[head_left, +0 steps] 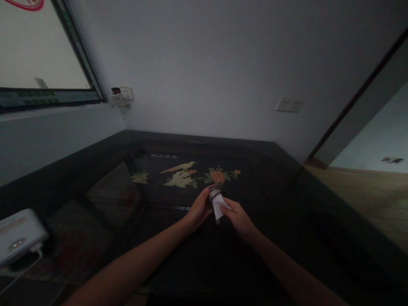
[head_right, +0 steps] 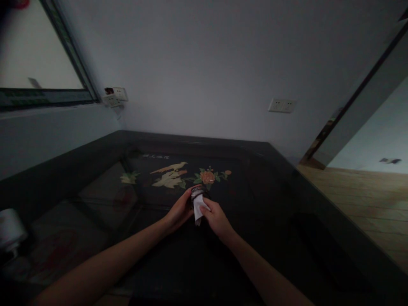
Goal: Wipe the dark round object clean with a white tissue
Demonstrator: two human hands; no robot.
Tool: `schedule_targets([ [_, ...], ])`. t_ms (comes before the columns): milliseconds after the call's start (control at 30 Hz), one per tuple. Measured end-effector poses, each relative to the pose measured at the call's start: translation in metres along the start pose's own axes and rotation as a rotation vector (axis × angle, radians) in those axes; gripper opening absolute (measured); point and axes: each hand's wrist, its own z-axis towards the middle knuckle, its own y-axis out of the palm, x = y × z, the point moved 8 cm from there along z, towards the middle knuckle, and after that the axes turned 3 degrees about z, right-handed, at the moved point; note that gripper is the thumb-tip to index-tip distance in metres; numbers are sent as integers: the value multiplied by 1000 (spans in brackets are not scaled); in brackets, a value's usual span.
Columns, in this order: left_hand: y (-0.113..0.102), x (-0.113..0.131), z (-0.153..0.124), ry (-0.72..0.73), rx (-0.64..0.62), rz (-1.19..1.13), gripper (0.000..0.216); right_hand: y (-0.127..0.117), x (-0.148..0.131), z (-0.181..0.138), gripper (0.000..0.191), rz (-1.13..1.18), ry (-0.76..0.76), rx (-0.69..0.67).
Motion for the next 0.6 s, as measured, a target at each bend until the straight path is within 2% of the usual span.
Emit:
schedule_targets([
  [133,1,2,-2,-2,9,12,37,9,-14,-3,26,-622,-225,-184],
  [233,4,3,-4,-9,-10,35,38,17,-16,-8,36,-922,-373,-275],
  [300,5,3,-4,-13,-37,39,39,17,-14,-9,40,-1038,-401,-277],
  [400,4,0,-2,-47,-62,8,40,14,-14,-8,41,-1062,-373,-236],
  [500,0,-5,0,-102,-65,-57,33,11,-21,-7,38,-940,-335,-188],
  [600,4,-7,-1,-139,-125,-105,22,3,-31,-5,33,-797,-301,-111],
])
